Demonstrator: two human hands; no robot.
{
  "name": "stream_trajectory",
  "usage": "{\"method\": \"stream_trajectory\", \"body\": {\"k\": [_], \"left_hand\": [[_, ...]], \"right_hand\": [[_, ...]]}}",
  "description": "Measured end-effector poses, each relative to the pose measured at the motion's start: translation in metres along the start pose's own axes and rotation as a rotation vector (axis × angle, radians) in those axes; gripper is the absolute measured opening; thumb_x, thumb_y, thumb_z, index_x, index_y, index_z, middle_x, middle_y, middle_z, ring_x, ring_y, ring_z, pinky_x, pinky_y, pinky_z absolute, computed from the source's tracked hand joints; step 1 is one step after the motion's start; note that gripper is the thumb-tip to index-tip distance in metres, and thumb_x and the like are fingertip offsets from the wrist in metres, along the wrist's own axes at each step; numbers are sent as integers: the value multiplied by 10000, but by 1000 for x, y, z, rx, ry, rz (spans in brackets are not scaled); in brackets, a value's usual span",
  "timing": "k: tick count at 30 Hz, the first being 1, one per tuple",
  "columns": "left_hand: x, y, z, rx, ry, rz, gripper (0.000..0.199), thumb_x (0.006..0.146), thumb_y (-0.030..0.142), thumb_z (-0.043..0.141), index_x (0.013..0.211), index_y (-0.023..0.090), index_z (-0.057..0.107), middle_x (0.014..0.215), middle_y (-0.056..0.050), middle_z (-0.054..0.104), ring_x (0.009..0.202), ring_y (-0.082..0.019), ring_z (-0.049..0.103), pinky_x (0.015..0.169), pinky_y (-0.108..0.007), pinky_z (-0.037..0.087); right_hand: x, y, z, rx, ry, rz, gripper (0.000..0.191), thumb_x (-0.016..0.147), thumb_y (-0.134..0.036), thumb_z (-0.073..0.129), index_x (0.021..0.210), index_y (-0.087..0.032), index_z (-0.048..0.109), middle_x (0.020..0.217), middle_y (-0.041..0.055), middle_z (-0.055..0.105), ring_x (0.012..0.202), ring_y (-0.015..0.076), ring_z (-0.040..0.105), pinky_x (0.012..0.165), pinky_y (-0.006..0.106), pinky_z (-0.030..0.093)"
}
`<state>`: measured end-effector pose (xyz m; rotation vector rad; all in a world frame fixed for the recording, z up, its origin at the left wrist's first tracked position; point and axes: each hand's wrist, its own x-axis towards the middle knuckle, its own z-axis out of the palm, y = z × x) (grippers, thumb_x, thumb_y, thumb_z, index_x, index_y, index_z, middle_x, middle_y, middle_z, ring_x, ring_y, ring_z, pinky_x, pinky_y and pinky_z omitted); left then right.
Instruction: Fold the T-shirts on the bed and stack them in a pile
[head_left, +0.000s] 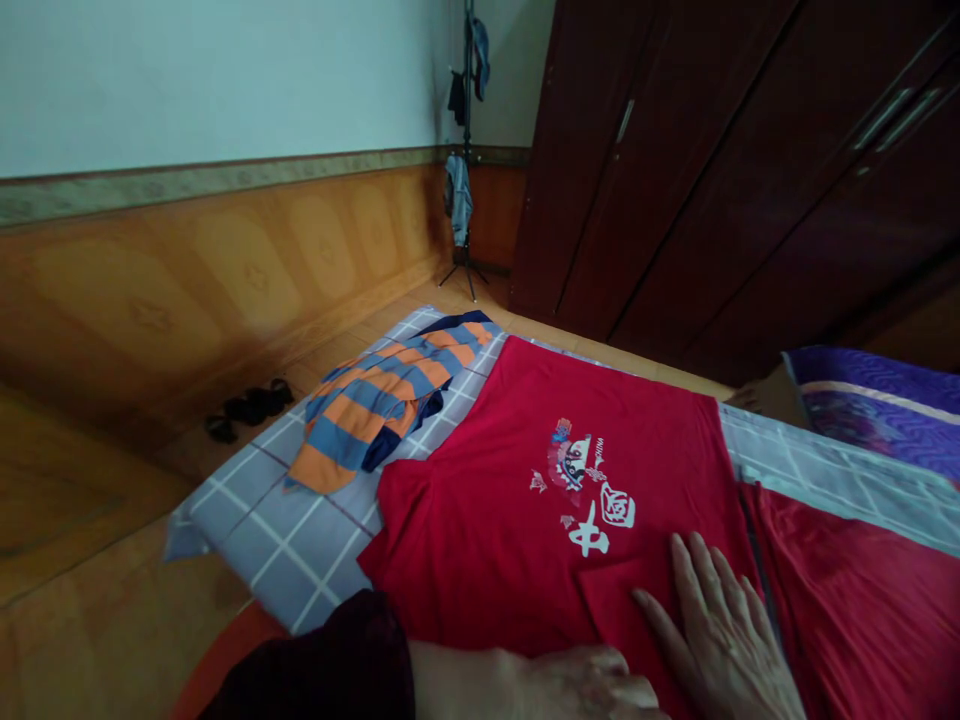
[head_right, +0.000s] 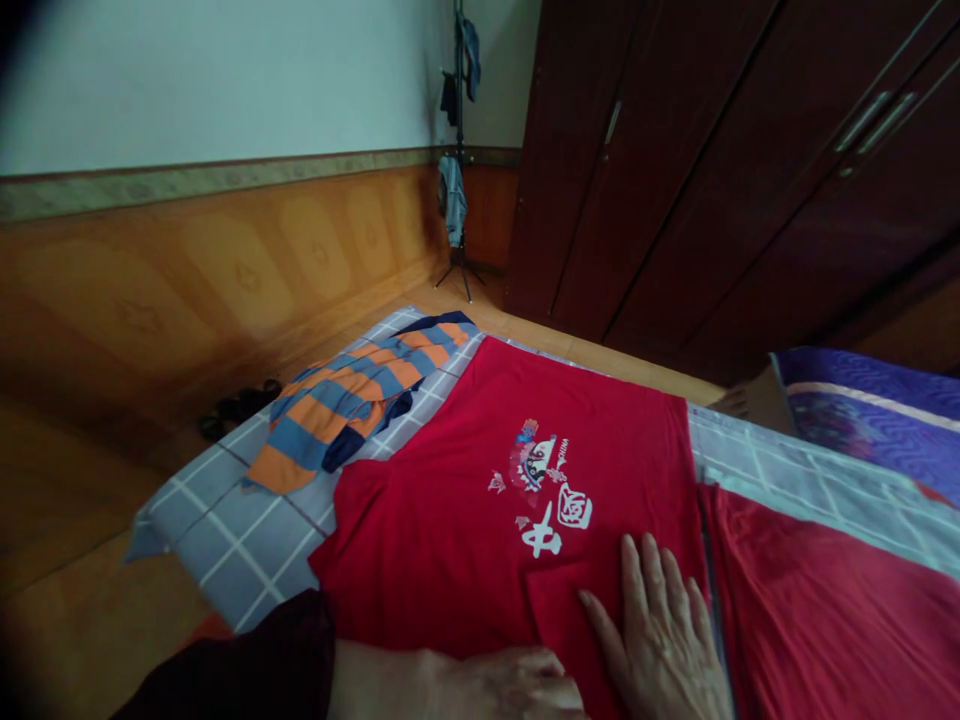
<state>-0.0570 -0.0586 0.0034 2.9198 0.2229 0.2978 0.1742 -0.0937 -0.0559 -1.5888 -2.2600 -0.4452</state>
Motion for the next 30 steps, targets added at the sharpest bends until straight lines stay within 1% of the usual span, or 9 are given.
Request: {"method": "stream_trajectory", "body": {"k": [3, 6, 8, 11, 15, 18, 24, 27, 30], "left_hand": [[-29, -11, -48, -131, 47, 0, 154, 899, 340, 539, 881, 216, 629, 876, -2, 660, 834, -140, 611, 799, -261, 461], [-76, -36, -72, -120, 193, -497, 126, 900, 251, 535, 964, 205, 634, 917, -17, 664, 869, -155, 616, 829, -275, 461], [-113, -53, -72, -72, 324, -838, 192, 896, 196, 501, 1025, 219, 641, 967, -33, 670, 915, -177, 619, 821, -294, 472], [-160, -68, -60, -41, 409, -1134, 219, 881, 234, 498, 1042, 214, 645, 990, -52, 675, 920, -196, 630, 822, -315, 484], [-182, -72, -43, -14, 463, -1224, 298, 870, 393, 527, 1056, 178, 620, 958, -74, 663, 918, -216, 613, 844, -352, 474], [-173, -78, -37, 77, 460, -1301, 360, 803, 413, 607, 1054, 156, 598, 980, -94, 638, 947, -245, 580, 864, -393, 453], [-159, -96, -42, -199, 537, -1380, 122, 796, 288, 517, 725, 189, 516, 734, -2, 568, 757, -183, 566, 746, -316, 453], [-158, -97, -48, -555, 715, -1400, 152, 781, 336, 507, 742, 190, 498, 651, 40, 531, 649, -148, 553, 628, -259, 442], [-160, -93, -53, -775, 825, -1428, 246, 739, 364, 581, 886, 170, 546, 756, 16, 614, 734, -163, 609, 678, -267, 466]], "right_hand": [[5, -11, -15, 15, 21, -82, 552, 874, -235, 373, 1408, -372, 348, 1538, 29, 178, 1357, 410, 225, 908, 669, 372], [24, -40, -34, 74, -35, -152, 658, 883, -379, 412, 1488, -242, 191, 1484, 94, 312, 1305, 349, 372, 862, 522, 492], [44, -66, -43, 171, -99, -249, 736, 859, -460, 481, 1490, -226, 184, 1445, 95, 381, 1261, 314, 445, 876, 450, 511], [77, -111, -46, 355, -175, -374, 775, 829, -496, 555, 1476, -208, 240, 1429, 113, 393, 1259, 317, 446, 943, 444, 480], [108, -168, -31, 543, -436, -483, 700, 845, -542, 519, 1403, -137, 401, 1437, 160, 350, 1304, 360, 359, 1016, 504, 404], [116, -194, -16, 634, -561, -486, 729, 864, -566, 473, 1427, -121, 347, 1471, 170, 274, 1351, 354, 249, 1079, 510, 310], [108, -198, 4, 703, -566, -462, 674, 890, -468, 467, 1458, -160, 279, 1511, 138, 177, 1384, 329, 141, 1114, 506, 227], [106, -195, 6, 722, -546, -480, 641, 888, -425, 471, 1438, -133, 324, 1503, 159, 207, 1386, 328, 140, 1112, 508, 222], [108, -193, 7, 739, -509, -506, 629, 884, -418, 473, 1422, -115, 349, 1492, 177, 246, 1385, 325, 156, 1111, 503, 226]]}}
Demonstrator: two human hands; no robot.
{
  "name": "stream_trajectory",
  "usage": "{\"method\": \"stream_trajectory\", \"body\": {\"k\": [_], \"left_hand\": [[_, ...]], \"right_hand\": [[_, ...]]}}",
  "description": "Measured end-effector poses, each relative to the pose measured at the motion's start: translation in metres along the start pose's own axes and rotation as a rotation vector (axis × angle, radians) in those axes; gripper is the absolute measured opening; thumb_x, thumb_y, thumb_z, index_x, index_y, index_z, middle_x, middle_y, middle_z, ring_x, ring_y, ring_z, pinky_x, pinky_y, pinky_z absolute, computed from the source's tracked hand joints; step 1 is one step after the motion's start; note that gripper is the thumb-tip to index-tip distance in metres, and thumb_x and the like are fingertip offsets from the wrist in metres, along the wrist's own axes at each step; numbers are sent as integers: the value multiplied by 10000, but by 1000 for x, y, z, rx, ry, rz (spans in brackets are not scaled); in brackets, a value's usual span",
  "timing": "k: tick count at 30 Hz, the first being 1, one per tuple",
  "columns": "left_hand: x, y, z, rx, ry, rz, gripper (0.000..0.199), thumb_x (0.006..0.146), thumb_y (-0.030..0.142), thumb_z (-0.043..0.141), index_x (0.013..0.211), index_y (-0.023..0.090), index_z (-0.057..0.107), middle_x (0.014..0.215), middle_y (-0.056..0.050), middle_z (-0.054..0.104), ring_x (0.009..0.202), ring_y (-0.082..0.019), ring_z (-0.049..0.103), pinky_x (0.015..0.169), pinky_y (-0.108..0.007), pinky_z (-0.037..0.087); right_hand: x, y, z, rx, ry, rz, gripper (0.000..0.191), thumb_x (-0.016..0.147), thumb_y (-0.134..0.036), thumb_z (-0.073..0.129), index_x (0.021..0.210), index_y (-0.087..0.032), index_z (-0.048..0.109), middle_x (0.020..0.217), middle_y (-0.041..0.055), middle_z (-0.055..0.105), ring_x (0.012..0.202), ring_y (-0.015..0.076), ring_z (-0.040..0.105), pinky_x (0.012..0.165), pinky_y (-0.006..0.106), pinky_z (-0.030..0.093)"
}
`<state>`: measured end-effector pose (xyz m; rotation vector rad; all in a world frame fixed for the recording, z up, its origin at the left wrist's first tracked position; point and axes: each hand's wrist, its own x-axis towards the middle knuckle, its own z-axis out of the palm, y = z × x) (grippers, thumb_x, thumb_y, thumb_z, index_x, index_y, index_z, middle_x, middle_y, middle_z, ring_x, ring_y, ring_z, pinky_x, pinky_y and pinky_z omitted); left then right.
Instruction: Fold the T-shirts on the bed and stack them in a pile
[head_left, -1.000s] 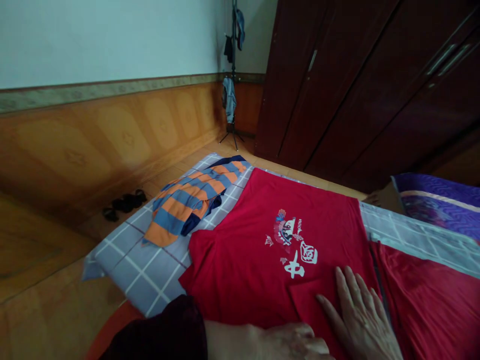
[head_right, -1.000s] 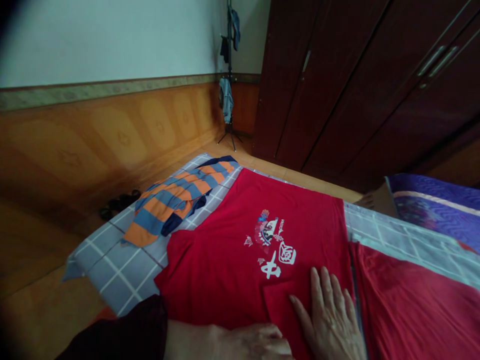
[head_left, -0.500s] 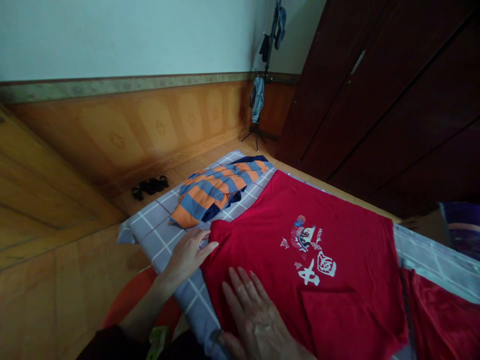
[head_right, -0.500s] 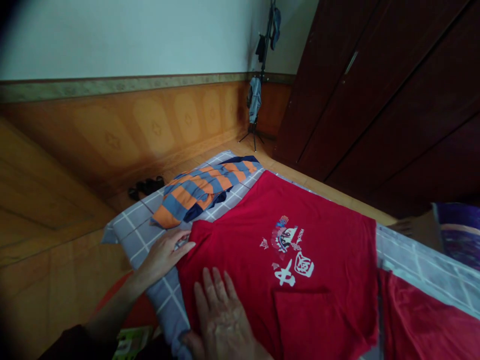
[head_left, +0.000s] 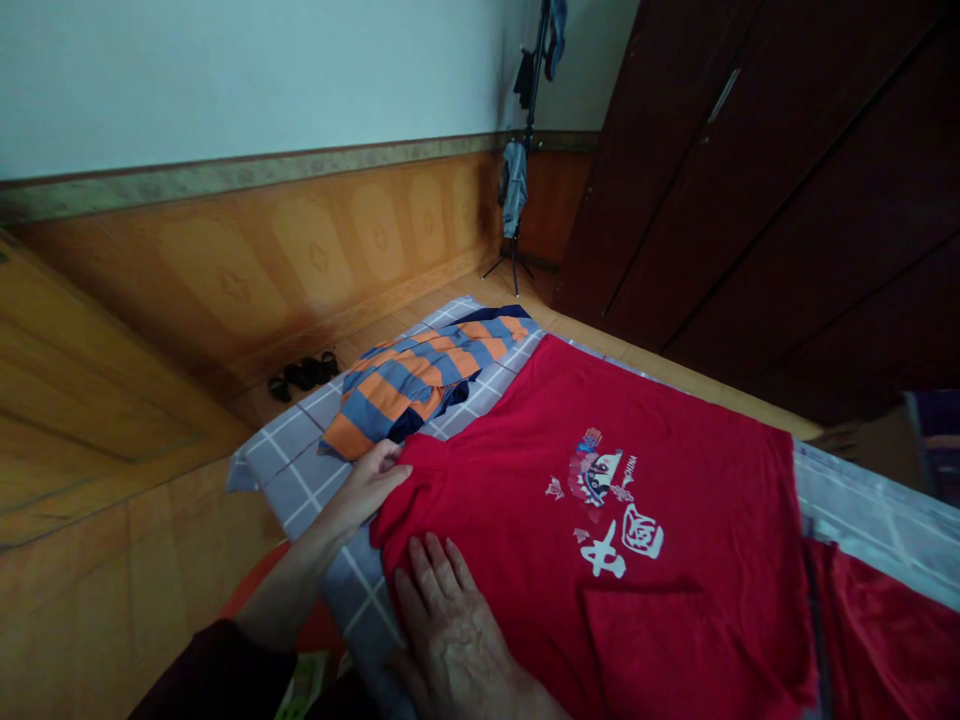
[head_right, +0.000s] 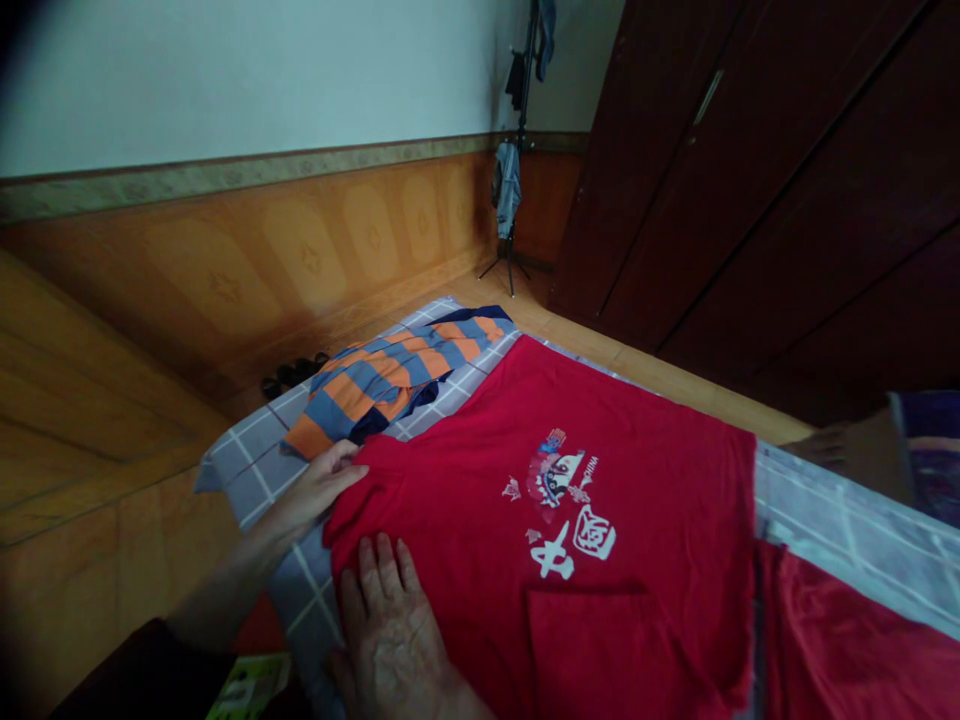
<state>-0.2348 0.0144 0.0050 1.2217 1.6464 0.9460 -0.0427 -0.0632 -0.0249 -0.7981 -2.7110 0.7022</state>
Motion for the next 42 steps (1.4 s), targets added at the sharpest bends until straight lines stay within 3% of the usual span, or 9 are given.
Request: {"method": "stream_trajectory", "body": {"k": [4, 8, 14, 17, 22, 26, 31, 35, 42], "left_hand": [[-5, 2, -9, -46, -101, -81, 510, 706, 384, 678, 1140, 155, 540, 1058, -77, 661, 984, -225, 626, 827, -327, 484], [-8, 4, -18, -15, -255, -121, 377, 714, 386, 681, 1012, 162, 618, 1003, -68, 694, 958, -247, 640, 816, -353, 497], [-4, 25, -13, -199, -106, -183, 322, 711, 360, 663, 961, 172, 588, 851, -30, 695, 765, -203, 657, 676, -299, 500], [-4, 45, 6, -282, -146, -173, 395, 703, 344, 675, 1043, 182, 558, 876, -22, 675, 760, -181, 642, 684, -285, 482], [-8, 60, 61, -152, -342, -7, 417, 745, 308, 639, 1133, 202, 528, 908, -14, 617, 826, -163, 597, 731, -276, 446], [-5, 57, 88, -91, -605, 109, 570, 775, 292, 609, 1291, 220, 379, 1014, -44, 594, 709, -124, 595, 657, -268, 448], [26, 56, 74, 39, -382, 332, 350, 846, 275, 518, 1180, 170, 507, 1025, -75, 628, 784, -147, 625, 719, -286, 474], [50, 45, 61, 331, -263, 485, 211, 820, 148, 494, 973, 170, 638, 959, -51, 677, 888, -170, 620, 818, -300, 461], [70, 41, 55, 686, -483, 686, 412, 717, -24, 406, 956, 194, 661, 956, -28, 645, 918, -149, 583, 852, -262, 423]], "right_hand": [[1, 3, 0, -25, 41, -36, 614, 864, -398, 508, 1399, -121, 390, 1461, 181, 326, 1367, 330, 235, 1095, 492, 280], [1, 6, 2, -95, 96, -57, 503, 858, -292, 522, 1334, -138, 483, 1417, 161, 412, 1333, 306, 334, 1066, 446, 355], [-9, -1, -11, -197, 142, -102, 279, 871, -143, 513, 1123, -143, 633, 1241, 106, 599, 1197, 230, 494, 1028, 343, 401], [-13, -5, -16, -274, 179, -151, 194, 888, -150, 503, 1019, -160, 646, 1103, 79, 657, 1035, 202, 568, 925, 316, 465], [-7, -8, -9, -325, 191, -315, 69, 857, -207, 584, 880, -145, 604, 845, 49, 643, 776, 169, 569, 621, 272, 473], [-8, -10, -16, -328, 288, -346, 92, 843, -226, 597, 798, -147, 581, 743, 21, 599, 699, 156, 535, 563, 266, 430], [-14, -13, -34, -317, 345, -309, 113, 900, -203, 508, 830, -147, 577, 710, 7, 564, 682, 141, 518, 610, 254, 441], [-8, -6, -14, -377, 397, -212, 125, 887, -203, 490, 934, -132, 582, 904, 79, 633, 812, 193, 558, 705, 305, 465], [0, 10, 25, -415, 496, 26, 299, 805, -171, 551, 1094, -95, 557, 1073, 150, 626, 1001, 284, 539, 851, 421, 437]]}}
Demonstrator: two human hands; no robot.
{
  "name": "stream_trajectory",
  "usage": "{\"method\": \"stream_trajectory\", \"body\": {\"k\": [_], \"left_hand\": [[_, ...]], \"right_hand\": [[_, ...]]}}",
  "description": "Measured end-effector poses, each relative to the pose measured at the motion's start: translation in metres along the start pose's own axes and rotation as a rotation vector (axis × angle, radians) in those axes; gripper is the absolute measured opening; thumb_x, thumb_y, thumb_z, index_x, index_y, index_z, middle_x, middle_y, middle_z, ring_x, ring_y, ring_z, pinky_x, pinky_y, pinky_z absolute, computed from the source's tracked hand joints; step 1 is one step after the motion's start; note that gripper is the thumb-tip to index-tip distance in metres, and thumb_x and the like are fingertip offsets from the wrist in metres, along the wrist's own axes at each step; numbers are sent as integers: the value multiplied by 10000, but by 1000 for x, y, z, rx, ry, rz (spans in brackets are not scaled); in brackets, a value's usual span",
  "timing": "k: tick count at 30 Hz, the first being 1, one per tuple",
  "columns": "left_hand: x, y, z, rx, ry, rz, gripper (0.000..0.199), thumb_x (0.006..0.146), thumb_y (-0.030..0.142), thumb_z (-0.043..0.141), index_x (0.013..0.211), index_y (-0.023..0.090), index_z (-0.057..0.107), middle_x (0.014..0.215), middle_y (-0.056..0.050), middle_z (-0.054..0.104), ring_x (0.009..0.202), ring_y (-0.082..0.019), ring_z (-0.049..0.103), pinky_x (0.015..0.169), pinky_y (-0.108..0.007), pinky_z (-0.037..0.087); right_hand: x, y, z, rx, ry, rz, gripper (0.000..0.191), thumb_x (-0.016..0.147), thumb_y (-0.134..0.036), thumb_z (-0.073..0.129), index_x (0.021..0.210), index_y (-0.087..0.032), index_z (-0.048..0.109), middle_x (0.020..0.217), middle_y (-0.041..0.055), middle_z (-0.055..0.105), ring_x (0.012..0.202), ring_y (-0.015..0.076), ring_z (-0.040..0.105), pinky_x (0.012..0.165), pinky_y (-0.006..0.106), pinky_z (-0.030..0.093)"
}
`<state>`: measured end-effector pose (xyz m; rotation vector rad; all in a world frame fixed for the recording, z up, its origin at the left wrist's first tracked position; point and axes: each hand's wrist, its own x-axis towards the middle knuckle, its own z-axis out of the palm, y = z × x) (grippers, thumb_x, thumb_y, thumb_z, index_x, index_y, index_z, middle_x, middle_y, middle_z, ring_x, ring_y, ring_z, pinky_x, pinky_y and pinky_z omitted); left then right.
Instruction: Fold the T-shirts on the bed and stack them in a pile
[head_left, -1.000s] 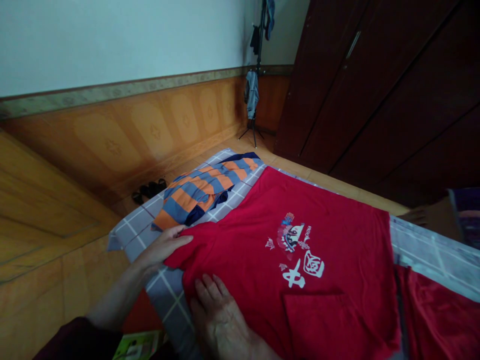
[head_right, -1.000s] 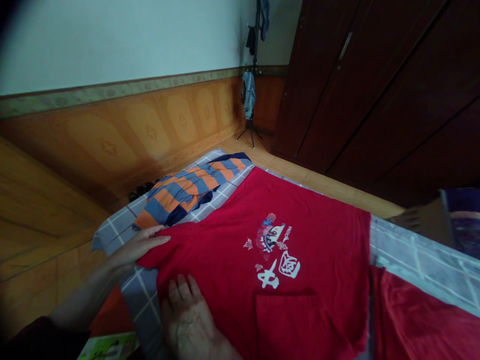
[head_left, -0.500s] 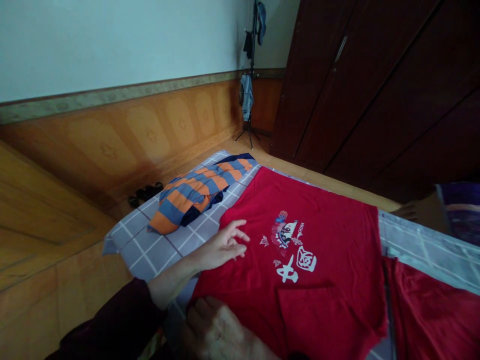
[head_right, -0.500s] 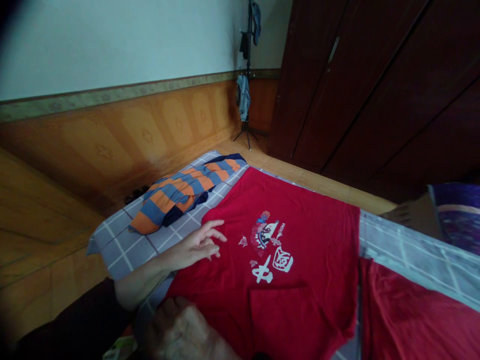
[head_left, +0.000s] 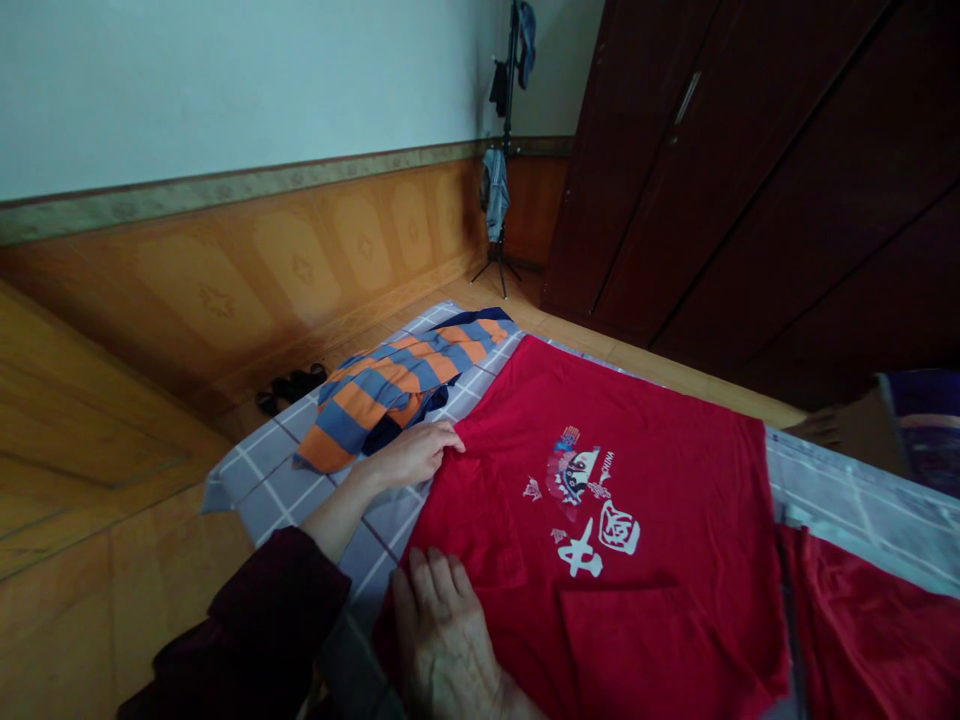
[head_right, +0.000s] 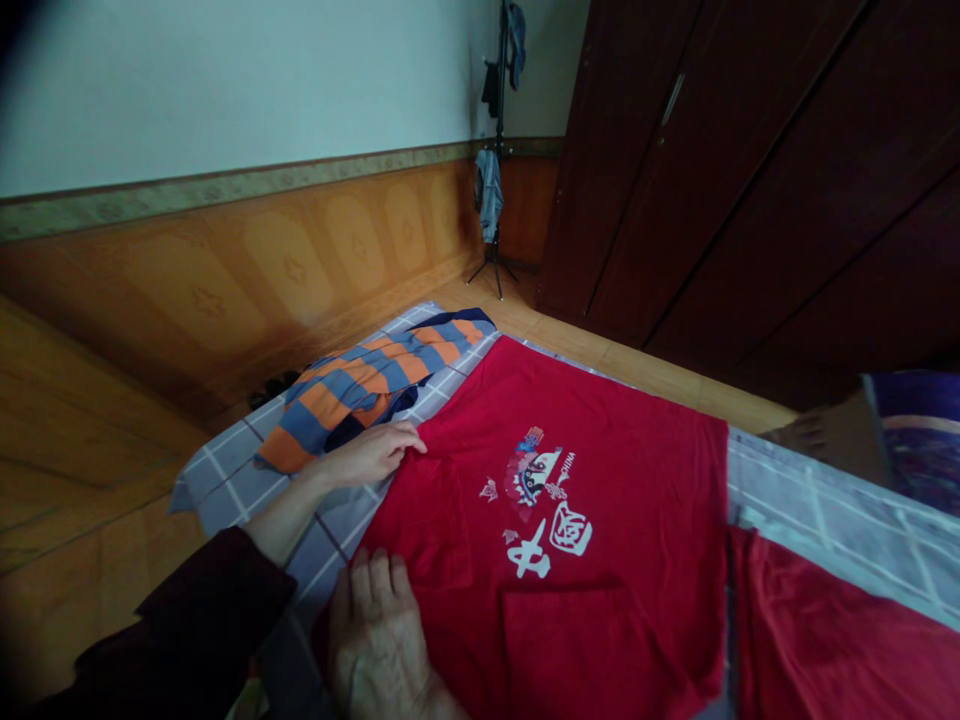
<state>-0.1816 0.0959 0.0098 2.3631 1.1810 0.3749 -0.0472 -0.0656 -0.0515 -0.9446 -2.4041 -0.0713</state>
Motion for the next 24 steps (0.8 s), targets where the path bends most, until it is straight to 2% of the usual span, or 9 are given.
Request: {"method": "stream_trajectory", "body": {"k": [2, 5, 10, 13, 16, 19, 24], "left_hand": [[3, -2, -4, 18, -57, 2, 376, 700, -13, 421, 902, 192, 664, 886, -17, 637, 847, -143, 581, 795, -247, 424], [6, -5, -6, 8, -75, -5, 283, 682, 14, 451, 803, 179, 647, 808, -2, 618, 741, -126, 561, 709, -225, 414], [6, -3, 4, -102, -54, -6, 257, 664, 14, 433, 773, 178, 599, 740, 30, 597, 669, -99, 525, 636, -193, 384], [5, 0, 9, -112, -18, -67, 222, 706, 58, 457, 805, 188, 606, 693, 40, 579, 606, -97, 497, 583, -197, 360], [6, 1, 9, -17, 40, -48, 216, 709, 73, 475, 824, 194, 611, 760, 22, 592, 654, -112, 518, 628, -215, 376], [5, -2, 6, 89, 60, -21, 215, 689, 67, 470, 800, 200, 597, 820, 4, 595, 726, -135, 542, 687, -237, 390], [-2, -9, 0, 170, 32, -53, 238, 660, 33, 416, 750, 207, 551, 830, -5, 578, 770, -153, 559, 690, -251, 396]], "right_hand": [[-1, 3, 1, 28, -24, 61, 270, 773, -137, 566, 1043, -124, 580, 994, 116, 642, 914, 257, 556, 854, 411, 439], [0, 8, -3, 81, -31, 146, 230, 753, -116, 567, 967, -196, 595, 904, 48, 636, 789, 211, 548, 814, 370, 453], [3, 16, -5, 48, 11, 219, 277, 747, -179, 574, 1024, -195, 587, 986, 61, 618, 883, 241, 527, 829, 385, 431], [6, 18, -1, -11, 7, 214, 113, 762, -128, 554, 844, -201, 583, 848, 47, 606, 774, 216, 514, 736, 354, 427], [10, 17, -1, -28, 40, 211, 181, 753, -42, 513, 671, -203, 502, 704, 18, 550, 657, 182, 479, 640, 315, 394], [15, 18, -11, -11, 91, 223, 208, 725, -14, 486, 643, -205, 465, 664, 5, 521, 627, 175, 464, 596, 305, 360], [25, 31, -40, -42, -29, 284, 154, 692, -68, 475, 697, -221, 491, 710, 26, 553, 647, 201, 483, 569, 316, 365]]}}
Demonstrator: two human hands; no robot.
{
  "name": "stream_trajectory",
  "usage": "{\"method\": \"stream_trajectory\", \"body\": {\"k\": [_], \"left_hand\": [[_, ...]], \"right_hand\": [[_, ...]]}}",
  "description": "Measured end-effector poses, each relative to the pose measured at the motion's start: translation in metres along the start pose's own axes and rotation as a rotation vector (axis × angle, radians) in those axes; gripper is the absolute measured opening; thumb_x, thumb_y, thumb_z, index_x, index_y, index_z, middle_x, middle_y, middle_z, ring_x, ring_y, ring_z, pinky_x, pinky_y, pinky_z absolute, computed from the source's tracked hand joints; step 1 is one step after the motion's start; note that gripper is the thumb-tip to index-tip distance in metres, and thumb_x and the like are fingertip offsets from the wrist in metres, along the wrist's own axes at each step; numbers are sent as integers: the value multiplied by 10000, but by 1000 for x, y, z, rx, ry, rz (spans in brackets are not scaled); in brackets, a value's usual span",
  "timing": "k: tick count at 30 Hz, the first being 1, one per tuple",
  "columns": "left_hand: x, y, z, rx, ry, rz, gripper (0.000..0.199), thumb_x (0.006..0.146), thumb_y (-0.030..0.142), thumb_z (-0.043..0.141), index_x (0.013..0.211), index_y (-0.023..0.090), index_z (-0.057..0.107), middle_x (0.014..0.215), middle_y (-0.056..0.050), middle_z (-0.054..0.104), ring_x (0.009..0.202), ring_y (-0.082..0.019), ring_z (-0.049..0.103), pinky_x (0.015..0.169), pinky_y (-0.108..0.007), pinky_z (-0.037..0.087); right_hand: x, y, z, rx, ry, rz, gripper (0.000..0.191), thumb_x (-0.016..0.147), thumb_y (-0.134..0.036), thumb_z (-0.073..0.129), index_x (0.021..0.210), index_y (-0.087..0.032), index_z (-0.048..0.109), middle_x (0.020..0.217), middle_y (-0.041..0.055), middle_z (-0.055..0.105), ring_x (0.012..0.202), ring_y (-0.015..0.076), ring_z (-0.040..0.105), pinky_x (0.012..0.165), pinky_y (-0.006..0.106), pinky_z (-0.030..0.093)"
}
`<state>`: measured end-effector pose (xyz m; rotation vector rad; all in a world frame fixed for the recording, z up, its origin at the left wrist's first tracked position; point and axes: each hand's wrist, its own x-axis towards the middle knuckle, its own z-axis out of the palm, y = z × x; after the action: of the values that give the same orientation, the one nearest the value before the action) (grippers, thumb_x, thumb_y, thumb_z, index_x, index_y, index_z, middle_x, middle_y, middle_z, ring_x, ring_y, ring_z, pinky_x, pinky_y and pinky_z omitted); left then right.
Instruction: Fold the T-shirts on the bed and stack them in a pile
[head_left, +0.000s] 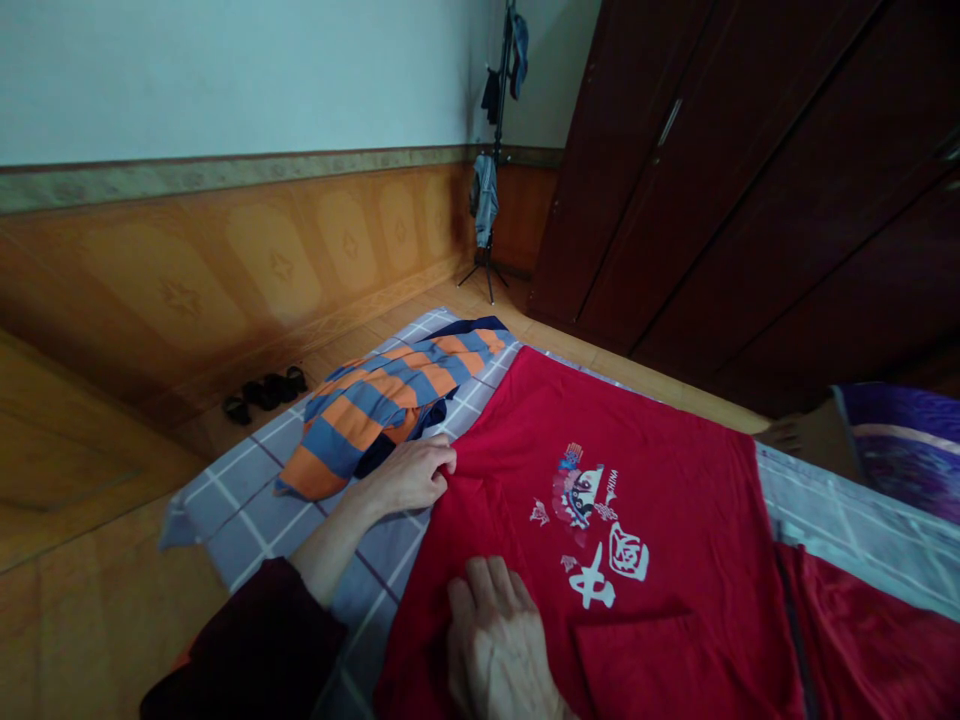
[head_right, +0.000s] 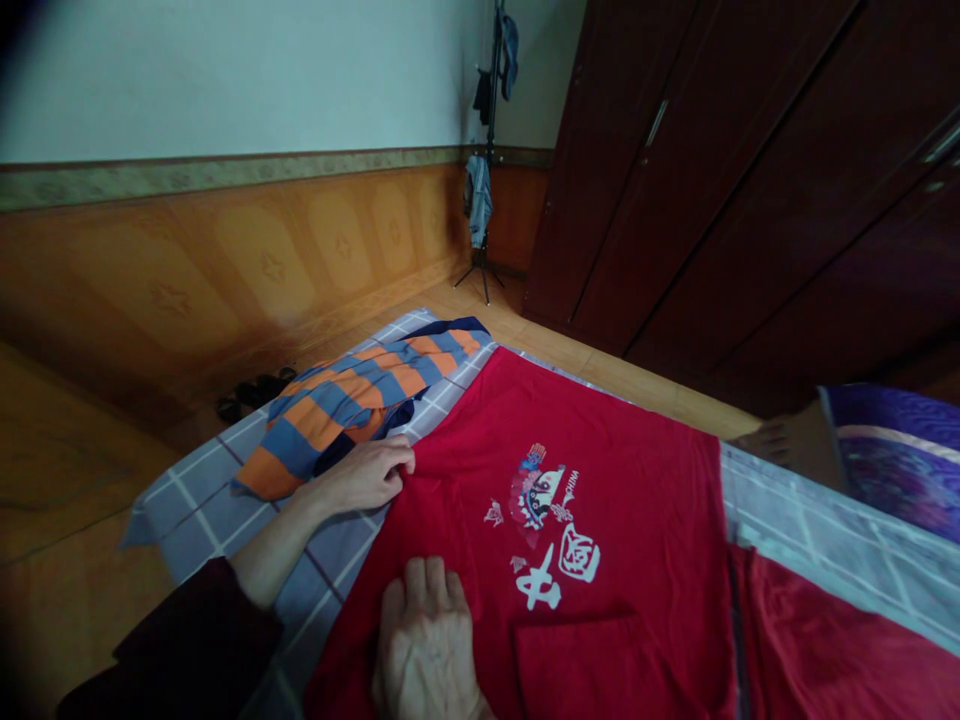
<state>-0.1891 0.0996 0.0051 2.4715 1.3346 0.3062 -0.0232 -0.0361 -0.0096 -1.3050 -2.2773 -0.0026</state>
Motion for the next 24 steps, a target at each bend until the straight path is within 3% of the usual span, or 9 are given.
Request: {"method": "stream_trajectory", "body": {"k": [4, 8, 14, 20, 24], "left_hand": [[-1, -4, -1, -32, -22, 27, 238, 655, 32, 414, 746, 209, 546, 828, -4, 576, 776, -154, 563, 703, -252, 401], [-1, -5, -1, -58, -12, 38, 213, 683, 58, 436, 769, 207, 561, 850, -7, 582, 782, -155, 559, 707, -254, 402], [-3, -8, -3, -91, -32, 63, 88, 737, 149, 515, 769, 199, 581, 820, 2, 563, 748, -144, 555, 692, -244, 398], [-4, -10, -2, -86, -14, 70, 29, 784, 222, 565, 783, 201, 585, 829, 6, 554, 768, -144, 561, 699, -239, 401], [-4, -10, 0, -84, -4, 64, 28, 780, 225, 585, 771, 202, 573, 840, 7, 543, 769, -145, 556, 696, -241, 398]], "right_hand": [[10, 22, -17, -77, -108, 121, 166, 741, -75, 454, 748, -220, 536, 736, 49, 581, 666, 204, 529, 559, 299, 397], [16, 43, -25, -216, -267, 288, 54, 834, -211, 530, 795, -199, 566, 812, 88, 613, 731, 223, 593, 522, 279, 392], [23, 47, -27, -137, -513, 502, 93, 842, -246, 547, 788, -194, 602, 715, 44, 640, 658, 185, 620, 522, 261, 323], [22, 48, -36, -3, -484, 679, 176, 836, -290, 515, 698, -201, 580, 626, 15, 621, 625, 163, 587, 541, 245, 296], [14, 55, -33, 88, -462, 725, 159, 821, -284, 510, 720, -194, 593, 628, 5, 610, 610, 145, 567, 555, 232, 315]]}}
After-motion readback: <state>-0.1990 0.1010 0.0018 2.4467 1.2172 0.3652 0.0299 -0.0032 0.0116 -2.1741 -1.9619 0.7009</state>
